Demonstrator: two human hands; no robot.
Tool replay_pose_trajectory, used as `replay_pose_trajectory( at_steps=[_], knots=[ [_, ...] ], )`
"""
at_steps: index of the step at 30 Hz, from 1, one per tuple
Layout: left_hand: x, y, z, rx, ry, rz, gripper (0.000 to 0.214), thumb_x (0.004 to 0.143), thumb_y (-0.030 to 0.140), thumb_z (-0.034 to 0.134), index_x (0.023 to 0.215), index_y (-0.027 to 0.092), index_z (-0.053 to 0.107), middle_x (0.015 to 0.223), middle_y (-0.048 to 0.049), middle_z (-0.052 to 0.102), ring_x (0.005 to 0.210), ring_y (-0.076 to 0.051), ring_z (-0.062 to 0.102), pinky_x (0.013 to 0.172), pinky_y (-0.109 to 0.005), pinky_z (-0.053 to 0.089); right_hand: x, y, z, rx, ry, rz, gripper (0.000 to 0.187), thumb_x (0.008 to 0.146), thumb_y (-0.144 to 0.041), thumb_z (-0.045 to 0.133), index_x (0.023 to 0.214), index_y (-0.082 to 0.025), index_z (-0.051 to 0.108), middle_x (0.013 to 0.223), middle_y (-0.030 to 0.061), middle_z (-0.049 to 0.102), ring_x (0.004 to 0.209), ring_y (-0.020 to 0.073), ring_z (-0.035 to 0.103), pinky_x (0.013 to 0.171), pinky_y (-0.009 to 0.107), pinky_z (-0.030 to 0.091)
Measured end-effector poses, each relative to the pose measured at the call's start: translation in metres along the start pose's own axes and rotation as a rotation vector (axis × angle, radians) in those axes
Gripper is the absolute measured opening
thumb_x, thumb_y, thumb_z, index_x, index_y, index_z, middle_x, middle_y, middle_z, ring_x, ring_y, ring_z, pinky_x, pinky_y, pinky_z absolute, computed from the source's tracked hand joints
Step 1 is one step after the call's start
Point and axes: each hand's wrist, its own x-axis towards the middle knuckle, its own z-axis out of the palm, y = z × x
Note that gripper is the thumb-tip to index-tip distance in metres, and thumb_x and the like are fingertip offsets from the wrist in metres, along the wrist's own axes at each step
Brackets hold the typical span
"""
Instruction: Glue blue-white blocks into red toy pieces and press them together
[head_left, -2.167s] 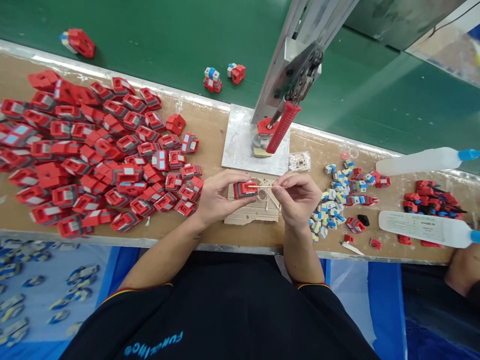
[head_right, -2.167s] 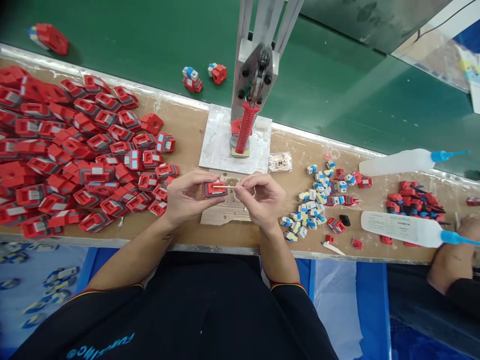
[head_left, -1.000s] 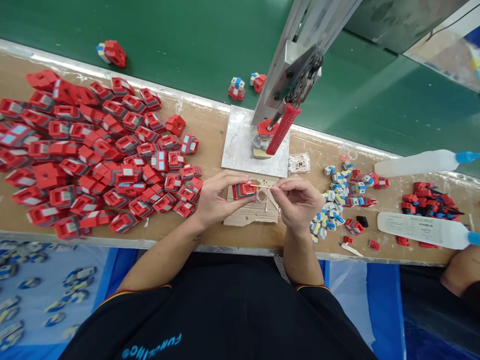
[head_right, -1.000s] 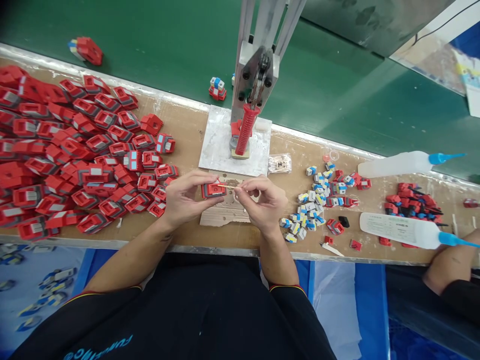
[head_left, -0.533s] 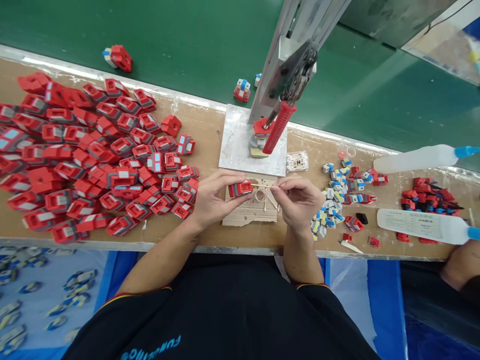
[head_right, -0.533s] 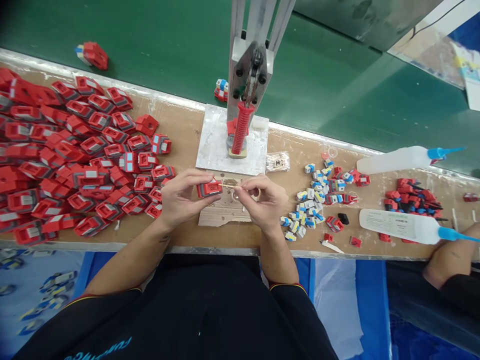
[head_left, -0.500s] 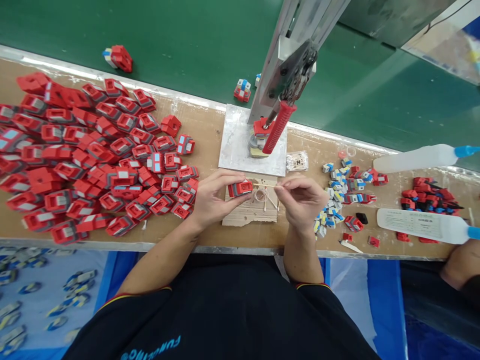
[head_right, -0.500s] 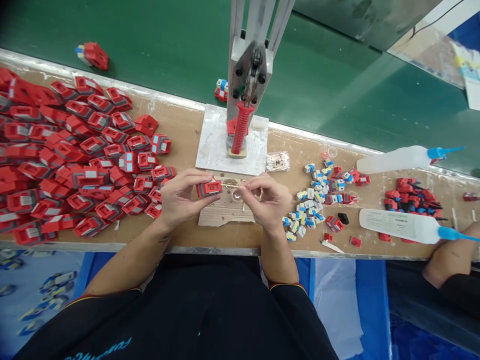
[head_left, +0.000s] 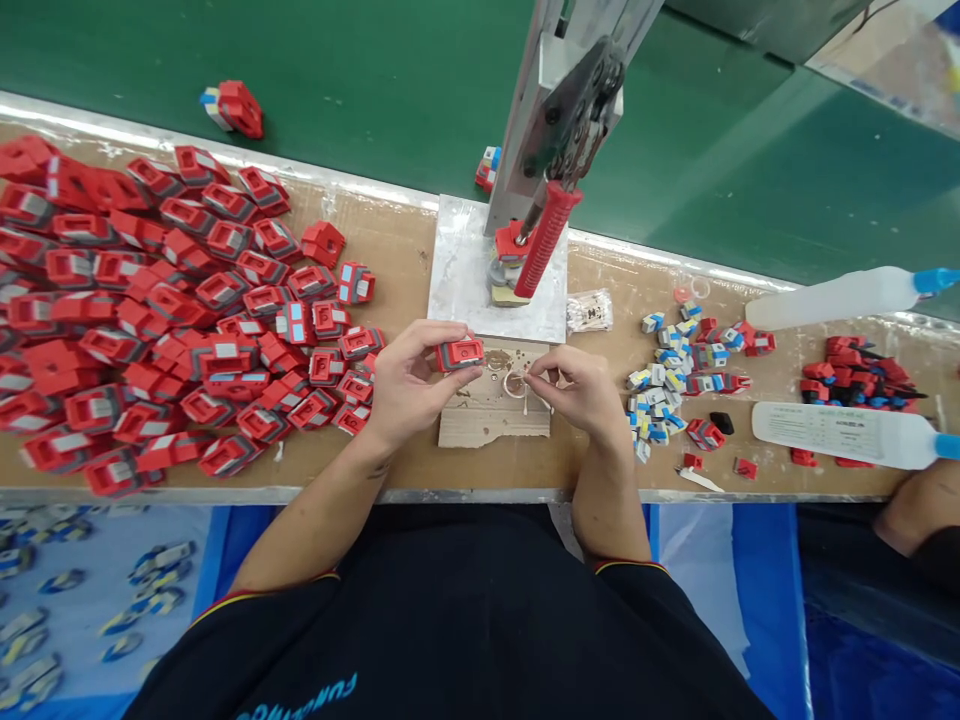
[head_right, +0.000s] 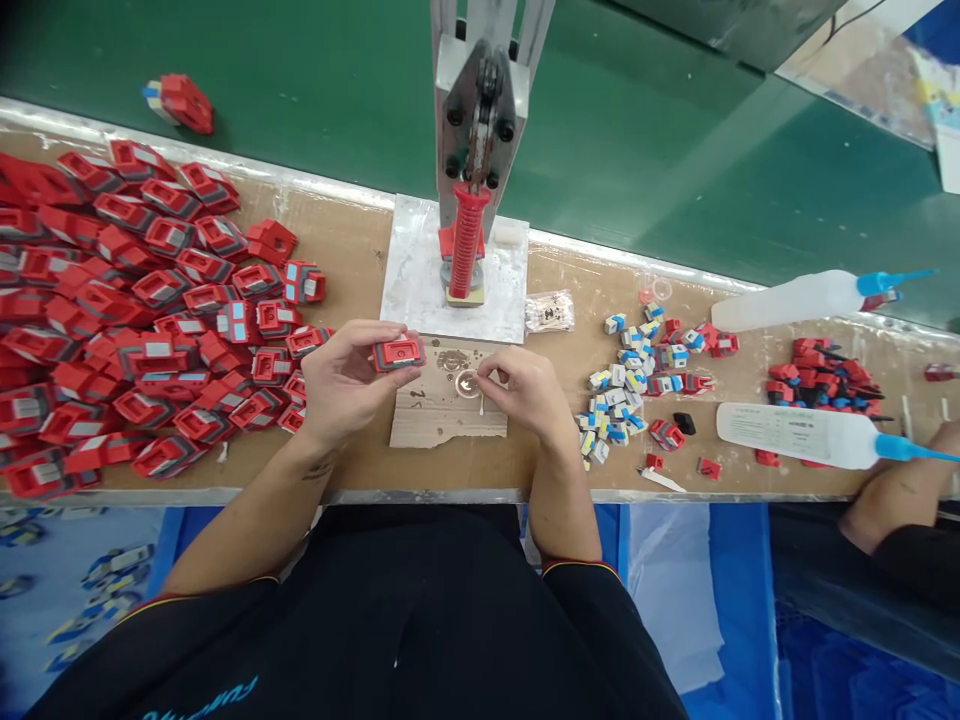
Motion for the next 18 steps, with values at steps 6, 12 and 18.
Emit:
replay_pose_trajectory(
  at_steps=[6, 12, 18],
  knots=[
    [-0.002, -0.002, -0.002, -0.071, -0.022, -0.113, 0.043, 0.076, 0.039, 0.101, 0.109, 0.023, 0.08, 0.12, -0.0083, 0.078, 0.112, -0.023, 0.078, 0.093, -0.036, 0.07, -0.003, -0.002, -0.006, 0.022, 0.037, 0.014, 0.013, 0.091, -0.023, 0.079, 0.078, -0.024, 0.077, 0.073, 0.0, 0.078, 0.061, 0.0133, 0.06, 0.059, 0.028, 0.046],
    [-0.007, -0.001, -0.001, -0.059, -0.118, -0.141, 0.04, 0.085, 0.041, 0.095, 0.117, 0.022, 0.081, 0.127, -0.0113, 0.079, 0.113, -0.024, 0.081, 0.091, -0.034, 0.072, -0.001, -0.018, -0.006, 0.376, 0.414, -0.009, 0.028, 0.085, -0.039, 0.092, 0.072, -0.025, 0.071, 0.067, -0.0012, 0.075, 0.056, 0.0137, 0.064, 0.052, 0.029, 0.047],
    [-0.009, 0.002, 0.004, 0.125, -0.169, 0.062, 0.026, 0.094, 0.036, 0.086, 0.116, 0.024, 0.082, 0.119, -0.0103, 0.083, 0.11, -0.023, 0.081, 0.082, -0.029, 0.071, 0.009, -0.04, 0.019, 0.546, 0.506, -0.068, 0.025, 0.086, -0.038, 0.093, 0.077, -0.026, 0.073, 0.069, -0.0027, 0.077, 0.061, 0.0131, 0.071, 0.054, 0.027, 0.055]
  ],
)
